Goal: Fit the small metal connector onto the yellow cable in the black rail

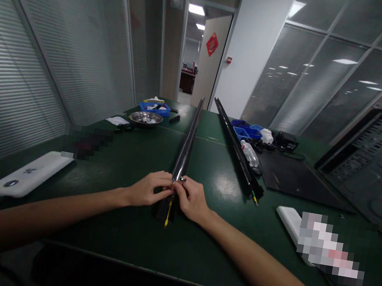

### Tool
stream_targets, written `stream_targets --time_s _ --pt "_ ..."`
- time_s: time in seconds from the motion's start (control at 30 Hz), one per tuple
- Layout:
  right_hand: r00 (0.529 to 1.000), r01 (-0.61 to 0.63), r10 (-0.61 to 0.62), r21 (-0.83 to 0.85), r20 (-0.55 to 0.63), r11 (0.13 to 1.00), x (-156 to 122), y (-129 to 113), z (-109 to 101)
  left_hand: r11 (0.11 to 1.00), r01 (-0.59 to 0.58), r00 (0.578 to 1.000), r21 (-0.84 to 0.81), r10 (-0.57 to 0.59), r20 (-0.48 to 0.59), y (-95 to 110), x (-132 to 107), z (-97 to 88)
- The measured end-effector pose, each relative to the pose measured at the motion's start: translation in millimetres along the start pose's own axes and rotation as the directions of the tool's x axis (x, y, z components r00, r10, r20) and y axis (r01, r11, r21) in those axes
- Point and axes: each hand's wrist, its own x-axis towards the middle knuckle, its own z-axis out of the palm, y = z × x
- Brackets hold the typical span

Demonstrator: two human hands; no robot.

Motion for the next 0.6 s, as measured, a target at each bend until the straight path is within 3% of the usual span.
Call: stream_targets --time_s 0.4,0.5,0.6 --pt "1.0 0.008 -0.008 0.029 0.014 1.0 0.8 -2.2 -2.0 0.999 0.004 1.0 -0.054 -0.004 -0.01 3.7 1.1 -2.5" --pt "1.0 -0.017 0.017 0.005 -0.01 1.0 0.1 -1.9 -1.0 0.992 0.067 0.989 -0.105 -0.08 -0.123 8.7 1.4 -6.2" --pt "0.999 -0.046 0.046 0.005 0.01 0.999 1.1 -1.8 -0.9 0.979 0.085 0.936 -0.183 -0.141 -0.322 19.3 3.7 -13.5"
